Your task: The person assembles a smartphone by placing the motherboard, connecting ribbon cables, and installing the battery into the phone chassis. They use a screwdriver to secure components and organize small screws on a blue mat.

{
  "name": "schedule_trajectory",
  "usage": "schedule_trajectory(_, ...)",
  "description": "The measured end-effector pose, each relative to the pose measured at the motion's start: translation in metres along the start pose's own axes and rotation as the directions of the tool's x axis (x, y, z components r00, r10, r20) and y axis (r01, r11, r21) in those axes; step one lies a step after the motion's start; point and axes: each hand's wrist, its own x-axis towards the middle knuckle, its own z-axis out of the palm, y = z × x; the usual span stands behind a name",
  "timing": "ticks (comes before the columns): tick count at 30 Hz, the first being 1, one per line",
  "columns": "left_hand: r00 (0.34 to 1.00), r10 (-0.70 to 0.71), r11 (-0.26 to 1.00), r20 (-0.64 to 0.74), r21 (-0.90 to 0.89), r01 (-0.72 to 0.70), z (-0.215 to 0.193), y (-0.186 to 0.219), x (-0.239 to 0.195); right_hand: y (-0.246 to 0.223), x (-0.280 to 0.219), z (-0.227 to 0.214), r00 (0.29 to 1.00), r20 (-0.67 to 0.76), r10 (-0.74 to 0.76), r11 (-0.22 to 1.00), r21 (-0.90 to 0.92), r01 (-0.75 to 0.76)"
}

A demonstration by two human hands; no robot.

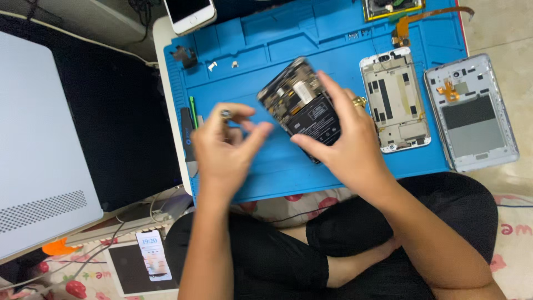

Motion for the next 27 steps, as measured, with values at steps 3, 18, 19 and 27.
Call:
schedule_trajectory(3, 0.994, -0.023, 0.997, 0.108, -0.073, 0.031, 0.022, -0.002, -0.007, 0.010, 0.002, 0.001, 0.997, 0.011, 0.080, 0.970, 0.231, -0.080)
schedule_trajectory(18, 0.909, -0.185, 0.922, 0.375, -0.255, 0.293, 0.014, 0.002, -0.006, 0.008, 0.002, -0.002, 0.927, 0.269, 0.261, 0.721, 0.584, -0.372)
schedule_trajectory(19, 0.912, -0.183, 0.922, 0.366, -0.259, 0.289, 0.012, 0.002, -0.006, 0.008, 0.003, -0.003, 0.929, 0.271, 0.253, 0.726, 0.582, -0.368)
schedule_trajectory(27, 0.908, -0.099, 0.955, 0.407, -0.217, 0.201, 0.001, -0.003, -0.003, 0.006, 0.002, 0.003, 0.912, 0.304, 0.276, 0.702, 0.584, -0.408)
